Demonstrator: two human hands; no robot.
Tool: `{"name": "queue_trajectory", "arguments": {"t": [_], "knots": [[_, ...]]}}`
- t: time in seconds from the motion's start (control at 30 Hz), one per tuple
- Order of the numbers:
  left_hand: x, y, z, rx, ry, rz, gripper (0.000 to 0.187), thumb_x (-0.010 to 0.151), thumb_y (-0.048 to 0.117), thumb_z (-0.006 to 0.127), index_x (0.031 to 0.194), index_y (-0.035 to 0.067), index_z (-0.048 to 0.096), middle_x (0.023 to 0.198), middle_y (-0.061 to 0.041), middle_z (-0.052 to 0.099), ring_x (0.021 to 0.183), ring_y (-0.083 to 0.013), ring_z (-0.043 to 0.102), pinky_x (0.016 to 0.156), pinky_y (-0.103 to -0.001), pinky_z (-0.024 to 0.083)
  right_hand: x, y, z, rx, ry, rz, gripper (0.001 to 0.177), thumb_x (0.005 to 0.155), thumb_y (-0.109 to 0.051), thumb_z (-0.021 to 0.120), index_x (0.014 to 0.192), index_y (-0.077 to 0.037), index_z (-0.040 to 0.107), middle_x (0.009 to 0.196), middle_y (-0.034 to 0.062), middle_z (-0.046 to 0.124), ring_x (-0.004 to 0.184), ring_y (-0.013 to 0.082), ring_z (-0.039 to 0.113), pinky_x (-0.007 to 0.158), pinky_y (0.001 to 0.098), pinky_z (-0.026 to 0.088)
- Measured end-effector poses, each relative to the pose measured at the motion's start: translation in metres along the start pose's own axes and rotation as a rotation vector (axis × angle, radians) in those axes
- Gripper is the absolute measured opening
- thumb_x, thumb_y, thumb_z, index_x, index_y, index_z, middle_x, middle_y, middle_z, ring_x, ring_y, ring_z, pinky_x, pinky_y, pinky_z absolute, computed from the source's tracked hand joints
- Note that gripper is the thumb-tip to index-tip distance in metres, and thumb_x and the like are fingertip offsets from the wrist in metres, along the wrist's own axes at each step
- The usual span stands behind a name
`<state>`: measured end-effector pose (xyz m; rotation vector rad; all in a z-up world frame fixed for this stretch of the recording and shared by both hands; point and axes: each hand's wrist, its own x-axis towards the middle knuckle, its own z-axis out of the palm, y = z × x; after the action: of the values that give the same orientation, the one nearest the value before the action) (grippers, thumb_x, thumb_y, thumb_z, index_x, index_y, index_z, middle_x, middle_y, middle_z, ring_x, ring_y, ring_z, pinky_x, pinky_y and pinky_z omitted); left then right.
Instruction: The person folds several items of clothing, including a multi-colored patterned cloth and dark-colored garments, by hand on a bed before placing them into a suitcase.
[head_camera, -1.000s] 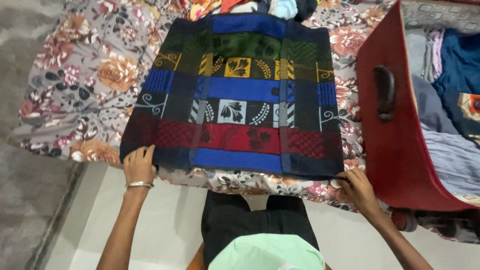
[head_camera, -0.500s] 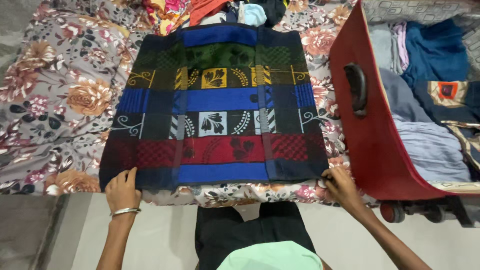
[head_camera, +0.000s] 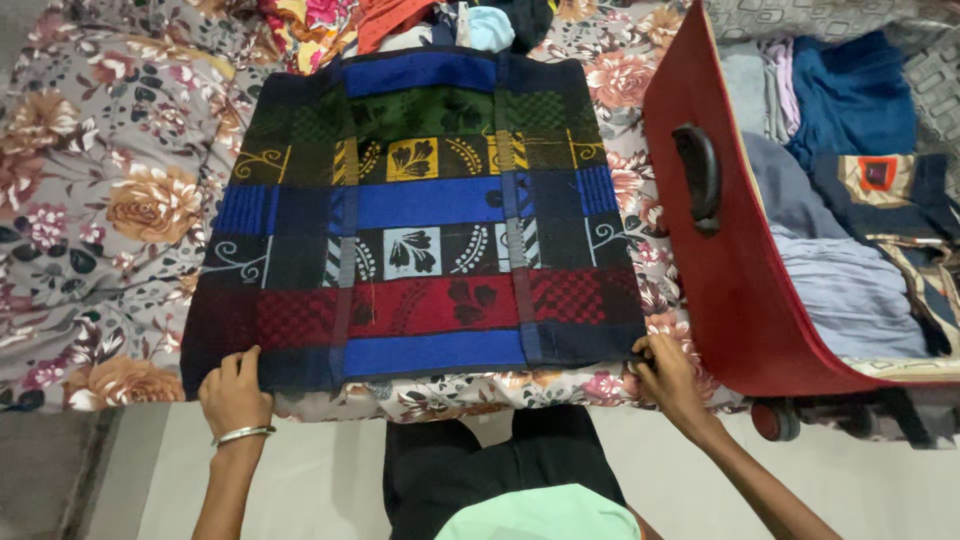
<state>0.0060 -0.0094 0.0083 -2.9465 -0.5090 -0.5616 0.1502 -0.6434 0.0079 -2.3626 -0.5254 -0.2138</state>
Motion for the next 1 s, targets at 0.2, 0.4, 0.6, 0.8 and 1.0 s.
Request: {"name": "queue_trajectory", "arguments": {"t": [0.2, 0.4, 0.6, 0.8, 1.0], "knots": [[-0.001, -0.003, 0.01, 0.031, 0.019, -0.005, 0.056, 0.075, 0.0, 0.071, 0.129, 0.017, 0.071, 0.117, -0.005, 0.067, 0.104, -0.028, 0.064, 0.102, -0.044, 0.049, -0.004, 0.002, 0.0, 0.03, 0.012, 0.039, 0.025, 0.077, 0.001, 0.071, 0.1, -0.003, 0.06, 0.088, 0.011, 0.056, 0.081, 0.0251, 0.058, 0.073, 0.0374, 0.048], [-0.003, -0.005, 0.014, 0.016, 0.02, -0.012, 0.056, 0.073, 0.001, 0.071, 0.127, 0.016, 0.071, 0.116, -0.006, 0.067, 0.105, -0.0285, 0.064, 0.103, -0.044, 0.048, -0.006, 0.012, 0.008, 0.011, 0.025, 0.057, 0.026, 0.078, 0.0, 0.072, 0.1, -0.004, 0.06, 0.089, 0.0101, 0.057, 0.082, 0.0243, 0.057, 0.075, 0.0367, 0.047], [-0.003, -0.002, 0.012, 0.012, 0.033, -0.022, 0.057, 0.072, -0.001, 0.072, 0.127, 0.015, 0.071, 0.117, -0.005, 0.067, 0.107, -0.0278, 0.064, 0.103, -0.043, 0.048, -0.007, 0.007, 0.006, 0.058, 0.018, 0.087, 0.025, 0.078, 0.001, 0.071, 0.101, -0.003, 0.061, 0.089, 0.0103, 0.056, 0.082, 0.0243, 0.057, 0.075, 0.0361, 0.047], [-0.002, 0.0, 0.01, 0.013, 0.012, -0.026, 0.062, 0.066, 0.0, 0.074, 0.126, 0.015, 0.071, 0.116, -0.005, 0.066, 0.105, -0.028, 0.063, 0.105, -0.044, 0.048, -0.006, 0.006, 0.006, 0.048, 0.032, 0.071, 0.025, 0.078, 0.002, 0.071, 0.101, -0.003, 0.061, 0.089, 0.0102, 0.056, 0.081, 0.0233, 0.057, 0.074, 0.0357, 0.047], [-0.002, -0.003, 0.014, 0.028, 0.014, -0.024, 0.059, 0.069, 0.001, 0.074, 0.126, 0.017, 0.071, 0.115, -0.004, 0.066, 0.105, -0.0278, 0.063, 0.103, -0.044, 0.048, -0.008, 0.009, 0.007, 0.03, 0.025, 0.087, 0.024, 0.079, 0.001, 0.071, 0.1, -0.003, 0.062, 0.088, 0.0104, 0.057, 0.08, 0.023, 0.057, 0.074, 0.0353, 0.048]]}}
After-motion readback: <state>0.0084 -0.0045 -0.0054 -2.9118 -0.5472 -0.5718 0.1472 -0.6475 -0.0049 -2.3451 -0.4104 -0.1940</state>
